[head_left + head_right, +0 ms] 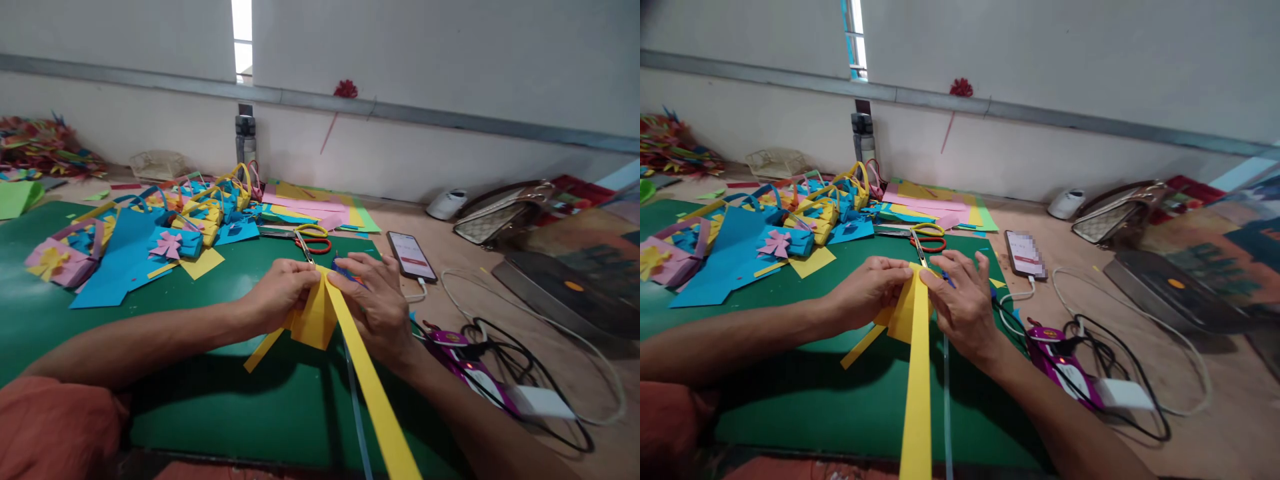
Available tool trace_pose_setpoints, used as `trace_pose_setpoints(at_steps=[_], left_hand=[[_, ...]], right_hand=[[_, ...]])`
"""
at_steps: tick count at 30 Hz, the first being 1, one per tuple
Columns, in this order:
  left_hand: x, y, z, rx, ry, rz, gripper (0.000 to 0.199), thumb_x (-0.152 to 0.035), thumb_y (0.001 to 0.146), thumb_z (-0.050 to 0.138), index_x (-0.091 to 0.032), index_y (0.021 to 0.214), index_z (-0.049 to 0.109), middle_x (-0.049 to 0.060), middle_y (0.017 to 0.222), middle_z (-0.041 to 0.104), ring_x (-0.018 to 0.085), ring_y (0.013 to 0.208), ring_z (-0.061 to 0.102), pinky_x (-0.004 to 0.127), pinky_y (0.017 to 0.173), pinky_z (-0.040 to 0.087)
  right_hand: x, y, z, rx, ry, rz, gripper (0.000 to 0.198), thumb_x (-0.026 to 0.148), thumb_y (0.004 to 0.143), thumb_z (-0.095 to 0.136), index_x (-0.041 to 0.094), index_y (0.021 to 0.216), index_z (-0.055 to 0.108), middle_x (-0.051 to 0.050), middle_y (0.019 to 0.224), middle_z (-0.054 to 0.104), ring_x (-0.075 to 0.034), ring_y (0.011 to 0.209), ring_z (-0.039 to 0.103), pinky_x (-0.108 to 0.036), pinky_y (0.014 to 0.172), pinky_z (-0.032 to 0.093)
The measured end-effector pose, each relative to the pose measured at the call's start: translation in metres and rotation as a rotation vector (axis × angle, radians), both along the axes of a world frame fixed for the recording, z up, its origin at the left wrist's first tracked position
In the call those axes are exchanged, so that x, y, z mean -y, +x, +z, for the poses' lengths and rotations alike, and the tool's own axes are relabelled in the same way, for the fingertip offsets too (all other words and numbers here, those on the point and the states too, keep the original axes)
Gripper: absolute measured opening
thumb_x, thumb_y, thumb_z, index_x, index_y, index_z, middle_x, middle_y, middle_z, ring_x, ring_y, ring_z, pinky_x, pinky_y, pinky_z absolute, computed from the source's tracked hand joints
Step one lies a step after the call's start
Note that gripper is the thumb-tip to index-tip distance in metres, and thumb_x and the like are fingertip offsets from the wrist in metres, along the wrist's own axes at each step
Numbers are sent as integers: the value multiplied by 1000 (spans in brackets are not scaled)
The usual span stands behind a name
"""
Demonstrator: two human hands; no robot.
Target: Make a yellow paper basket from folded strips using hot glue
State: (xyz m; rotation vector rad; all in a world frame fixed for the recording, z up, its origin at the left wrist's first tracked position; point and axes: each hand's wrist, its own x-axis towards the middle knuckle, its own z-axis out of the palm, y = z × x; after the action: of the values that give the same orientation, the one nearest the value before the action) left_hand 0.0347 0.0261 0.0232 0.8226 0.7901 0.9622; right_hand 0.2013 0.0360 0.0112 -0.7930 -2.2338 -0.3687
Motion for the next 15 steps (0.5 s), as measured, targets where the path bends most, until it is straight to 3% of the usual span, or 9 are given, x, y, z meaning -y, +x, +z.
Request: trace_pose_setpoints(at_steps=[5, 11, 15], left_hand=[[-2, -1, -2, 2, 3, 16, 3, -17, 70, 56, -14, 68, 56, -1, 58, 57, 9, 50, 55, 20, 53, 40], [-6, -1, -6, -9, 47, 56, 8, -19, 68, 61, -13, 68, 56, -3, 54, 51, 5, 45, 46, 17, 46, 32], [-7, -1, -6, 39, 68, 54, 14, -25, 68, 64, -13, 70, 57, -2, 59, 55, 7, 50, 51, 18, 51, 37]], right_hand=[[-1, 1, -1, 67, 78, -18, 20, 14, 82, 51, 19, 97, 62, -11, 105, 64, -27, 109, 53, -52, 94, 32], [-3, 1, -3, 128, 135, -49, 26, 12, 78, 54, 18, 101, 61, -14, 111, 61, -30, 112, 50, -55, 93, 31], [-1, -1, -10, 144, 192, -57, 31, 9, 76, 51, 18, 104, 59, -15, 116, 58, -32, 116, 46, -57, 94, 29]])
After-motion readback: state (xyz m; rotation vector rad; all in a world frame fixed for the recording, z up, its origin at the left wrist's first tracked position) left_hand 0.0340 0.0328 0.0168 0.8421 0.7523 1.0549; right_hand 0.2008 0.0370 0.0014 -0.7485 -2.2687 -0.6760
